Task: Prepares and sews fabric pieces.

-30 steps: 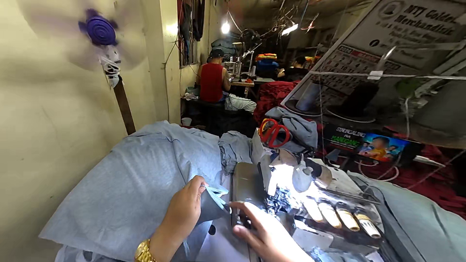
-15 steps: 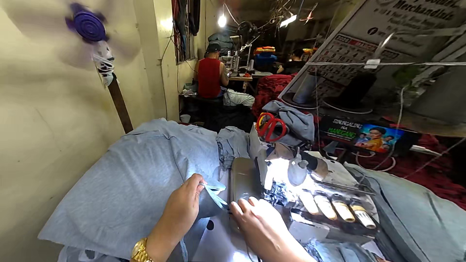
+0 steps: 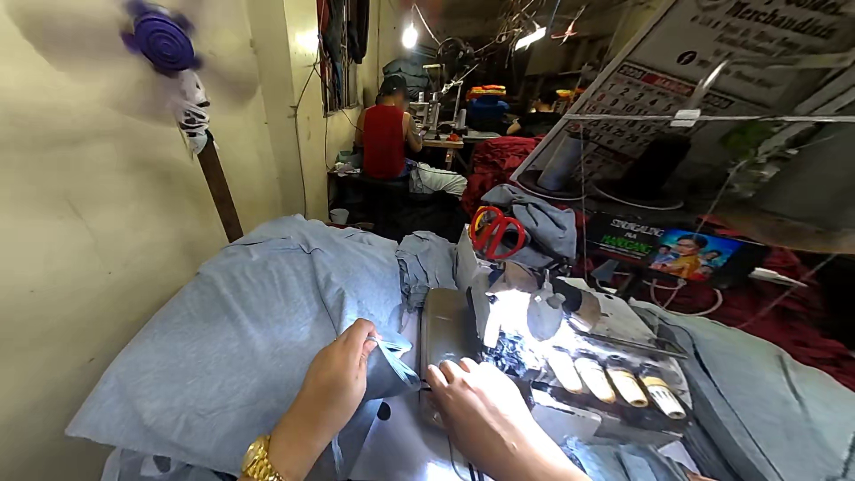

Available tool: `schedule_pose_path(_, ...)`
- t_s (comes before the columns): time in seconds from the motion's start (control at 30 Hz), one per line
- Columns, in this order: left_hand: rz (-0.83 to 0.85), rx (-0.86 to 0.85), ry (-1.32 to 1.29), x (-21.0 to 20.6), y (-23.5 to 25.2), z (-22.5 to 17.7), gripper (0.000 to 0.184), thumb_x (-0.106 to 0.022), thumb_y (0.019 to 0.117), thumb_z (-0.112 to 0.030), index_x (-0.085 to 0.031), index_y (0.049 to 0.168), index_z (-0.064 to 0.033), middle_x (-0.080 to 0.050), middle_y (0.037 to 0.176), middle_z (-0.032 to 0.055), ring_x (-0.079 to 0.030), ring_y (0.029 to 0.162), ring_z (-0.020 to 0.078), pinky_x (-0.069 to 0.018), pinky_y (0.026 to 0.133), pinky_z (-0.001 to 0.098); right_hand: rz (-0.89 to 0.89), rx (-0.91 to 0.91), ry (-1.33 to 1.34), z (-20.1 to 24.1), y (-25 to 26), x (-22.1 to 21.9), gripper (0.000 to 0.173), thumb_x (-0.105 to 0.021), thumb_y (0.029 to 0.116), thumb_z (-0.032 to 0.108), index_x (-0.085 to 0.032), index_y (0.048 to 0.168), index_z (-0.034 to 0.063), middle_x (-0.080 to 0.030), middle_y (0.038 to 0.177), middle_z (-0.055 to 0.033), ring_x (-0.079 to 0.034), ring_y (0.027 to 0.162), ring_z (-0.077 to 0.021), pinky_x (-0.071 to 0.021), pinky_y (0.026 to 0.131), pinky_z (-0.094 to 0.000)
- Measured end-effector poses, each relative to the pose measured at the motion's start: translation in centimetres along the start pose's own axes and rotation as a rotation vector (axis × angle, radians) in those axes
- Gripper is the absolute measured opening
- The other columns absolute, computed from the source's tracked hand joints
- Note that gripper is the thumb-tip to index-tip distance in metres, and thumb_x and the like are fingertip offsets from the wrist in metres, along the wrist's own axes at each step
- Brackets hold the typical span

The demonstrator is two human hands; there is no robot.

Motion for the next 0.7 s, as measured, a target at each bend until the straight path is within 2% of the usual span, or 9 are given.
schedule_pose_path(0.17,-0.007,-0.008,0.016,0.0,0.0,-0.1,0.02,-0.047,0.1074,-0.018,-0.063,0.111,-0.0077,-0.072,0.102,0.005,-0.071,0.087,0.015,-0.0602,0.075,0.0314,-0.041,0.056,-0.013,0.6,0.5,-0.4,0.016,-0.065,0.094,0.016,-0.072,0.103,0.0052,-0.073,0.091,-0.0164,-0.072,0.088,-0.0384,-0.056,0.07,-0.0518)
schedule_pose_path(0.23,0.013,0.019,0.015,0.1,0.1,-0.1,0.021,-0.046,0.1076,-0.019,-0.063,0.112,-0.007,-0.072,0.102,0.0063,-0.072,0.089,0.0168,-0.0604,0.075,0.0333,0.071,0.069,0.03,0.7,0.5,-0.6,0.023,-0.052,0.1007,0.014,-0.068,0.112,0.0018,-0.073,0.104,-0.0216,-0.07,0.099,-0.0443,-0.0541,0.078,-0.0575)
schedule_pose_path(0.27,0.027,0.043,0.013,0.0,0.2,0.0,0.022,-0.045,0.1079,-0.019,-0.063,0.112,-0.0071,-0.072,0.103,0.0065,-0.072,0.09,0.0173,-0.0602,0.076,0.0338,0.062,0.087,0.027,0.8,0.3,-0.5,0.024,-0.05,0.1014,0.014,-0.068,0.113,0.0017,-0.072,0.105,-0.0218,-0.07,0.099,-0.0444,-0.054,0.078,-0.0574)
schedule_pose_path(0.3,0.041,0.069,0.009,0.0,0.3,0.2,0.023,-0.044,0.1082,-0.02,-0.063,0.112,-0.0072,-0.072,0.104,0.0065,-0.072,0.091,0.0176,-0.0599,0.077,0.0342,-0.036,0.112,-0.008,1.0,0.1,-0.4,0.02,-0.055,0.0984,0.013,-0.07,0.107,0.0037,-0.073,0.096,-0.0188,-0.071,0.091,-0.0409,-0.0551,0.072,-0.0538)
schedule_pose_path(0.33,0.058,0.097,0.006,0.0,0.4,0.4,0.023,-0.043,0.1088,-0.021,-0.062,0.113,-0.0079,-0.072,0.105,0.0058,-0.071,0.093,0.017,-0.0596,0.079,0.0339,-0.236,0.148,-0.083,1.1,-0.2,-0.2,0.009,-0.067,0.0881,0.015,-0.072,0.093,0.0089,-0.07,0.08,-0.0113,-0.071,0.074,-0.0329,-0.0553,0.059,-0.0457)
schedule_pose_path(0.4,0.079,0.127,-0.013,0.0,0.5,0.7,0.023,-0.043,0.109,-0.02,-0.061,0.114,-0.0077,-0.071,0.106,0.0057,-0.07,0.094,0.0167,-0.0587,0.081,0.0339,-0.412,0.142,-0.155,1.0,-0.7,0.3,0.01,-0.076,0.0791,0.019,-0.071,0.084,0.0121,-0.066,0.07,-0.0069,-0.068,0.064,-0.0277,-0.0527,0.051,-0.0409)
schedule_pose_path(0.47,0.083,0.124,-0.019,-0.1,0.5,0.8,0.023,-0.043,0.1089,-0.02,-0.061,0.114,-0.0078,-0.071,0.106,0.0055,-0.071,0.095,0.0167,-0.0588,0.082,0.034,-0.393,0.098,-0.154,0.7,-0.8,0.8,0.012,-0.078,0.0787,0.019,-0.071,0.084,0.0105,-0.067,0.071,-0.0084,-0.069,0.065,-0.0298,-0.0531,0.052,-0.0427)
schedule_pose_path(0.6,0.088,0.128,-0.018,-0.2,0.4,0.6,0.023,-0.043,0.1088,-0.021,-0.061,0.114,-0.008,-0.072,0.107,0.0055,-0.071,0.096,0.0164,-0.059,0.083,0.0342,-0.221,0.068,-0.091,0.4,-0.6,0.6,0.013,-0.074,0.0868,0.02,-0.072,0.092,0.008,-0.07,0.079,-0.0122,-0.071,0.075,-0.0339,-0.055,0.059,-0.0471)
schedule_pose_path(0.7,0.103,0.141,-0.03,-0.2,0.4,0.5,0.023,-0.043,0.109,-0.021,-0.061,0.115,-0.0076,-0.071,0.107,0.0065,-0.071,0.097,0.0176,-0.0587,0.083,0.0347,-0.202,0.076,-0.082,0.7,-0.4,0.2,0.013,-0.072,0.0881,0.021,-0.071,0.092,0.0084,-0.07,0.079,-0.012,-0.071,0.075,-0.0337,-0.0548,0.059,-0.0479)
Point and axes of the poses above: each hand's wrist, its own y-axis towards the middle knuckle, its own x-axis out of the back of the hand, z = x × y, the point moved 7 cm from there along y, towards the middle knuckle
